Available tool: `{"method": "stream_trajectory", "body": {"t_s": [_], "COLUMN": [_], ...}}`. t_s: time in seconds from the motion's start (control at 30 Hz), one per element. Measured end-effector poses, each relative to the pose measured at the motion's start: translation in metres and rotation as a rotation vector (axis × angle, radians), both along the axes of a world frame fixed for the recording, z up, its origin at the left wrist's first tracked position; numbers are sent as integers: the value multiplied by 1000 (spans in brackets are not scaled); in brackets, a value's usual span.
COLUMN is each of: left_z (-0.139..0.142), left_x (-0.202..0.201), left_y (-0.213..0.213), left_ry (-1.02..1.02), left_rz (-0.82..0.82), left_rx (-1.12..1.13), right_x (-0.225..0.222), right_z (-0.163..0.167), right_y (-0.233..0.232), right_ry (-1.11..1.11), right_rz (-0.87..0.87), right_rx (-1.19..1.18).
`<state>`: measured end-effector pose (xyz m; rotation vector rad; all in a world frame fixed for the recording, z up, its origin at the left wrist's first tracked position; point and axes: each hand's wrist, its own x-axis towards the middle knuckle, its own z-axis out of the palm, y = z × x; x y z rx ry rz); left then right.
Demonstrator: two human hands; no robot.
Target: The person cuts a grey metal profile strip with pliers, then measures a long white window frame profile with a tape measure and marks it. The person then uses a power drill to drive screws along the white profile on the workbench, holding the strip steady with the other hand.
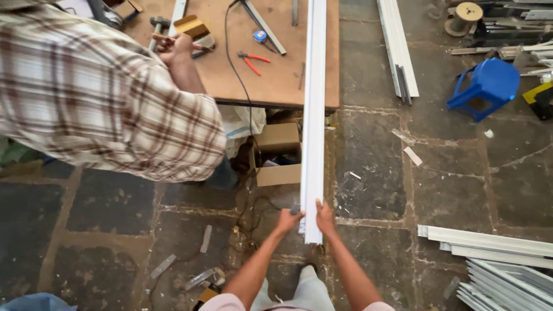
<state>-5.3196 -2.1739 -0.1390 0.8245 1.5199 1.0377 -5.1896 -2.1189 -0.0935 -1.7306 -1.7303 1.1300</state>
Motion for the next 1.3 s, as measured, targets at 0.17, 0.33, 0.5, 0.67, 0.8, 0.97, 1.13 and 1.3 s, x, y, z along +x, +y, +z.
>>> {"method": "stream_trajectory", "body": {"t_s": [0.17,0.33,0.5,0.67,0.8,0.97,1.13,1.3], "left_z": [1,-53,-87,-54,-24,-27,-83,-136], "left_x": [-12,3,14,7,27,77,79,45], "left_y": [2,7,-4,-20,-11,-9,-38,-14], "left_ry": [150,370,245,390,233,-284,302,522], "left_rz": [-102,-91,-210,-11,52,41,15,53], "left_rx": [65,385,-108,6,147,-84,100,-15], "right_x": [-14,0,27,46,49,69,138,160], "right_z": [19,-16,-56,-70,-76,-99,-133,-161], "right_y": [14,27,18,-76,-176,-202,-260,-328], "right_ry": [-104,-85,-16,250,389,597,450,307], "right_rz": [70,47,2,-571,-205,-313,-485,-553], "right_rx": [30,58,-34,201,189,-123,-174,-258]}}
